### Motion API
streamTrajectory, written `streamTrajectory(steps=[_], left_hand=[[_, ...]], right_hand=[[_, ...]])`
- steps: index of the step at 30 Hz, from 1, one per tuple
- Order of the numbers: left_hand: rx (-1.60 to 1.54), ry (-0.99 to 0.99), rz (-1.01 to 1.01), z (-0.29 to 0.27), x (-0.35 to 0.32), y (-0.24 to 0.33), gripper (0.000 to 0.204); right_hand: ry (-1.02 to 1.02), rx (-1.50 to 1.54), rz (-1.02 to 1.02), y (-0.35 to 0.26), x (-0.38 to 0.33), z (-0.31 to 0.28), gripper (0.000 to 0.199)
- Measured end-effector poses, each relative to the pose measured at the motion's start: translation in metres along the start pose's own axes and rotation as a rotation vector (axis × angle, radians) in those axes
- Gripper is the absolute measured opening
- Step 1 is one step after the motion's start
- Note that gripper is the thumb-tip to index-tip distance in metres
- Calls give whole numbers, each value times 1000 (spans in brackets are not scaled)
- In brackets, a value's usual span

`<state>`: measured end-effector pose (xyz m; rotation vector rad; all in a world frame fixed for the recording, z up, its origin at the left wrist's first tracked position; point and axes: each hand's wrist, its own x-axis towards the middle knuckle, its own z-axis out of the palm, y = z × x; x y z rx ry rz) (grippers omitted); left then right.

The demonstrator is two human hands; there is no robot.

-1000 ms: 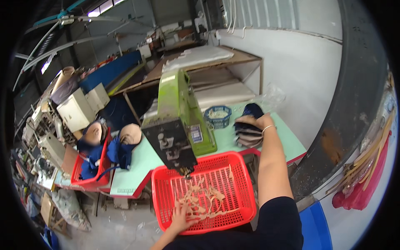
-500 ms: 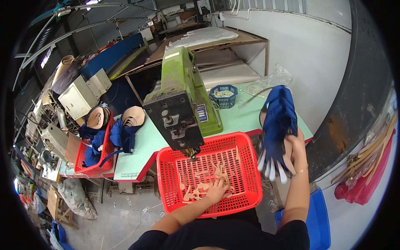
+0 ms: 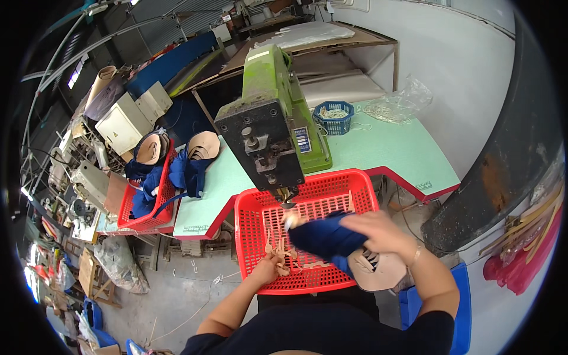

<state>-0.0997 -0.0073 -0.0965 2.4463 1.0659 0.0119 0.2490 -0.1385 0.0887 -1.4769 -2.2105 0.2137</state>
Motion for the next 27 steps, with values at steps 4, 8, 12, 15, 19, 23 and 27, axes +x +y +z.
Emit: streamTrajectory(steps=[4, 8, 12, 15, 19, 23, 27], left_hand=[[-181, 228, -11, -36, -13, 13, 33], [-913, 213, -355, -56, -8, 30, 24], [-921, 135, -249, -33, 1, 6, 29], [-1021, 44, -130, -14, 18, -16, 46], [-860, -364, -16, -19, 45, -10, 76], [-1157, -668, 6, -56, 55, 30, 80], [-1014, -655, -154, -105, 1, 96, 81]], right_hand=[[-398, 16, -327, 4, 57, 49, 54], [-458, -235, -342, 18, 84, 103, 49], [-230, -217, -92, 12, 77, 96, 43], [-242, -9, 342, -15, 50, 77, 39], [-165, 180, 663, -24, 7, 147, 55], [196, 758, 887, -35, 40, 171, 66], [94, 757, 504, -17, 71, 167, 69]])
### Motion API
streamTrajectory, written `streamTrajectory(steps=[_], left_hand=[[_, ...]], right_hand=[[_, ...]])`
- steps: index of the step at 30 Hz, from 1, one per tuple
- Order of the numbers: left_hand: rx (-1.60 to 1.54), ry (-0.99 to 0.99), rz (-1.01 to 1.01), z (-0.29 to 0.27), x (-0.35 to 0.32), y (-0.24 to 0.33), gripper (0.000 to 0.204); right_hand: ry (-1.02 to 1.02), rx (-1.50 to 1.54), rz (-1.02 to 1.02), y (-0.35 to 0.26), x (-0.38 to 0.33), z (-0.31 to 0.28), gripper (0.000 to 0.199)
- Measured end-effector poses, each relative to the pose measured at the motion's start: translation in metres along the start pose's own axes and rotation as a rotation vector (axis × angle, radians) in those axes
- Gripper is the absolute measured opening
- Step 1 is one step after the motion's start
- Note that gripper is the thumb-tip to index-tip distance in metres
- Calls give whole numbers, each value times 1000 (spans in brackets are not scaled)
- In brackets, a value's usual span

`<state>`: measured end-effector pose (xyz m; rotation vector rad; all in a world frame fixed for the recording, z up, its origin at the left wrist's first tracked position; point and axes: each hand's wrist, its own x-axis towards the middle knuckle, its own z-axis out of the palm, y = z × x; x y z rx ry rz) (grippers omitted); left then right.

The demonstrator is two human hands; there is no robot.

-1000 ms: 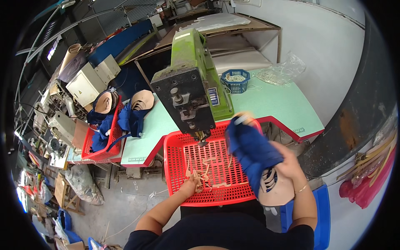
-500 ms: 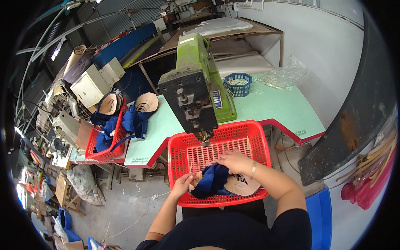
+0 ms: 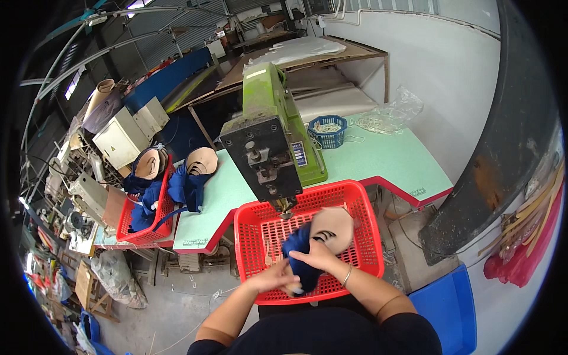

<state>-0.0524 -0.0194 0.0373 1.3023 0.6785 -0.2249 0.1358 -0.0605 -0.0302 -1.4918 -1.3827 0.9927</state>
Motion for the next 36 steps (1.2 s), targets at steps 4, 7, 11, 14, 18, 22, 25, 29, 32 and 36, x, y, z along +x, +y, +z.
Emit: streamTrajectory(steps=[4, 7, 11, 14, 18, 22, 25, 29, 32, 36], left_hand=[[-249, 18, 174, 62, 18, -61, 72], [-126, -1, 432, 83, 72, -73, 80], [219, 98, 440, 78, 53, -38, 44], [632, 597, 768, 56, 35, -35, 28], [1118, 694, 632, 15, 47, -79, 28], [1199, 467, 614, -11, 49, -78, 27], [1060, 394, 572, -22, 41, -66, 22], [1110, 634, 565, -20, 28, -67, 18], [1219, 923, 499, -1, -22, -31, 20], [1313, 1041, 918, 6, -65, 1, 22]], right_hand=[[-539, -530, -250, -68, 15, -29, 59], [-775, -1050, -437, -83, 15, -13, 48], [-627, -1291, -419, 12, 5, 10, 33], [-335, -985, -750, -4, -18, -16, 62], [-259, -1041, -452, -11, -47, -30, 94], [-236, -1027, -411, -7, -53, -28, 95], [-231, -992, -433, -2, -52, -28, 95], [-186, -890, -442, -2, -53, -29, 88], [-28, -604, -407, 1, -52, -30, 75], [12, 371, -130, 12, -35, -15, 48]])
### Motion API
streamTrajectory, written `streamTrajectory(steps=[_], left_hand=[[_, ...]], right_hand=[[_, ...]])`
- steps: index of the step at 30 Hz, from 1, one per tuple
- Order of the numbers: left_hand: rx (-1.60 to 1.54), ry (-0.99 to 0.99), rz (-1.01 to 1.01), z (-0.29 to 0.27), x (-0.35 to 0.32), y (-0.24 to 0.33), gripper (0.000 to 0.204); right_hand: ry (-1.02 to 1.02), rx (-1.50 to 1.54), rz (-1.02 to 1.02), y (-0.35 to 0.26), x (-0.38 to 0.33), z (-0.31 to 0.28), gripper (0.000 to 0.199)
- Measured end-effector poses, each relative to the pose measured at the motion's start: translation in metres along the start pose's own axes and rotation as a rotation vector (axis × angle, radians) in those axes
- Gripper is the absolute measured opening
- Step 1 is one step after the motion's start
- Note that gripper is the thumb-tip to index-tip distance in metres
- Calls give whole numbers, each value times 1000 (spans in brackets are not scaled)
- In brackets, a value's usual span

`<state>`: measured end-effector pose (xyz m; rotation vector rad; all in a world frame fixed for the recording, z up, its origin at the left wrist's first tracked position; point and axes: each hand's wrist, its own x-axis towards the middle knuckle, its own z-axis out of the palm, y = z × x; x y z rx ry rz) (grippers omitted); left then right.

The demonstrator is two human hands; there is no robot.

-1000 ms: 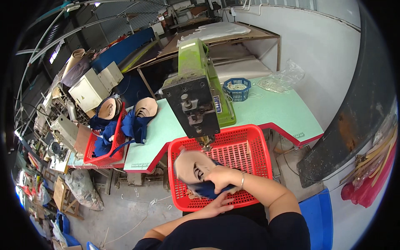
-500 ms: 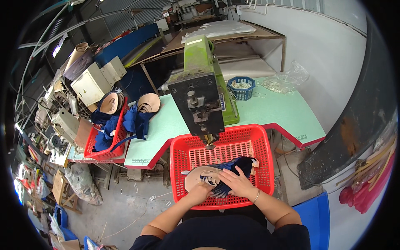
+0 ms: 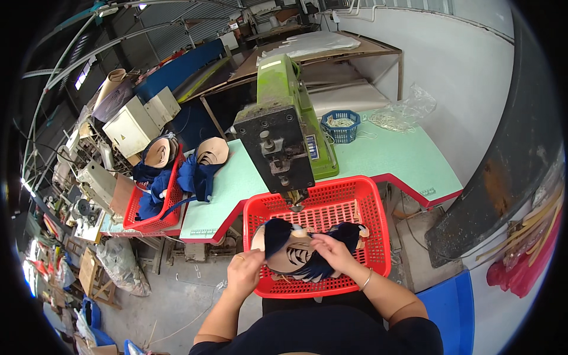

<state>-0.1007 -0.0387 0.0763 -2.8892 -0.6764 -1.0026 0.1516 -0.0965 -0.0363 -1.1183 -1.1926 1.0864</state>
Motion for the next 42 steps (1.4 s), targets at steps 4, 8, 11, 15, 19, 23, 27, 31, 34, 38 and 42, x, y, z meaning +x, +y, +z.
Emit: streamTrajectory(steps=[4, 8, 11, 15, 19, 23, 27, 31, 34, 38, 42], left_hand=[[30, -179, 324, 4, -8, 5, 39], [-515, -282, -167, 22, -7, 2, 56], [-1396, -90, -670, 58, -12, 3, 47], [-1526, 152, -799, 80, -8, 23, 31], [-1524, 46, -911, 85, -16, 24, 25], [-1392, 158, -1033, 89, -9, 24, 24], [-1013, 170, -910, 83, -8, 32, 20], [-851, 125, -790, 79, -9, 37, 17], [-953, 162, -859, 90, -14, 30, 16], [-1039, 242, -854, 89, -13, 31, 15], [-1041, 383, -797, 77, 2, 38, 15]], right_hand=[[-194, 1012, 379, -54, 20, 19, 30], [-81, 523, 74, -56, 24, 34, 30], [-127, 216, 74, -62, 19, 39, 33], [-153, 803, 234, -66, 22, 29, 40], [-126, 561, 158, -45, 18, 24, 37], [-66, -103, -164, -34, 10, 29, 18], [-73, 759, 203, -28, -4, 35, 21], [-116, 616, 408, -23, -5, 24, 15], [-105, 554, 261, -34, -3, 29, 16], [-166, 605, 378, -45, 4, 29, 26], [-160, 645, 432, -39, 7, 27, 28]])
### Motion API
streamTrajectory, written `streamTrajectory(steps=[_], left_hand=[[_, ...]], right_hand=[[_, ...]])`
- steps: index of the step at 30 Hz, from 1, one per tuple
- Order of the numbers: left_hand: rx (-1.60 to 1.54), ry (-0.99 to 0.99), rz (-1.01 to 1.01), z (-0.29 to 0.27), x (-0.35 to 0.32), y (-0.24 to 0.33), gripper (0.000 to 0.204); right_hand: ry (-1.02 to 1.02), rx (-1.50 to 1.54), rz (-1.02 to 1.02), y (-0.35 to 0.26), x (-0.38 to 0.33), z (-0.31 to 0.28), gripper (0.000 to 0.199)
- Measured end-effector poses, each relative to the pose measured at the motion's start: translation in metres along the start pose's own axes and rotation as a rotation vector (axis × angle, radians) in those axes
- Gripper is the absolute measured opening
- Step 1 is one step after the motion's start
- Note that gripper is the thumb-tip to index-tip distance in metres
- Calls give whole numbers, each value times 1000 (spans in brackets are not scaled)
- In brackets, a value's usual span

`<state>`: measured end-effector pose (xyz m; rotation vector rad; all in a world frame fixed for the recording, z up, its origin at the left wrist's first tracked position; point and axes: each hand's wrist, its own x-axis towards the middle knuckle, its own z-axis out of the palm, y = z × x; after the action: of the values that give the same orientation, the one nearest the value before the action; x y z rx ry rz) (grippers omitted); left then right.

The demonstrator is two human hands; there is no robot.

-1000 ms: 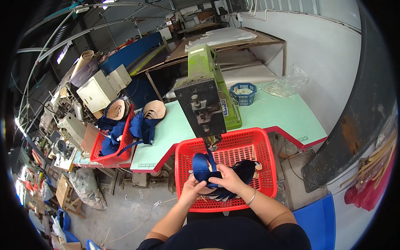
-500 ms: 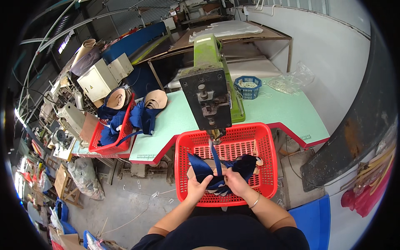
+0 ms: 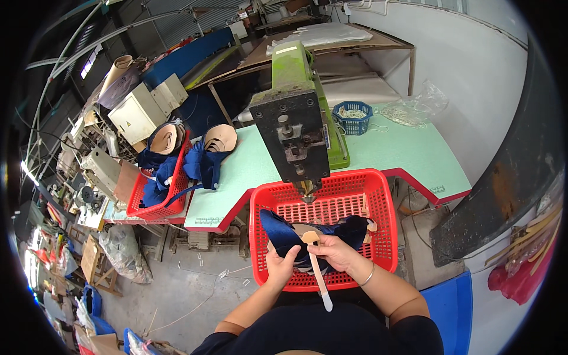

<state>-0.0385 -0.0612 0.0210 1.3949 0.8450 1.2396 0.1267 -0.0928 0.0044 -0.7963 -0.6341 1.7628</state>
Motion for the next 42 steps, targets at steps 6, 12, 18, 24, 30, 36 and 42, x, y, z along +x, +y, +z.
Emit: streamTrajectory(steps=[6, 12, 18, 24, 30, 36, 42], left_hand=[[-28, -65, 36, -4, 7, -7, 20], [-349, -1, -30, -1, 22, -25, 29], [1025, -451, 760, -17, 61, 48, 56], [1143, -231, 1108, -19, 54, 2, 22], [32, -274, -107, 3, 32, -43, 25], [-440, -488, -357, 10, 44, -5, 40], [-630, -570, -632, 9, 44, -27, 37]], right_hand=[[87, -394, -181, -20, 1, 16, 23], [252, -1229, -820, -37, 1, 27, 16], [18, -1741, -1098, -61, -2, 15, 16], [397, -778, -477, -54, 12, -10, 18], [231, -1074, -803, -62, -3, 6, 19], [160, -1065, -837, -78, -12, 7, 19], [88, -916, -811, -74, -12, -3, 17]])
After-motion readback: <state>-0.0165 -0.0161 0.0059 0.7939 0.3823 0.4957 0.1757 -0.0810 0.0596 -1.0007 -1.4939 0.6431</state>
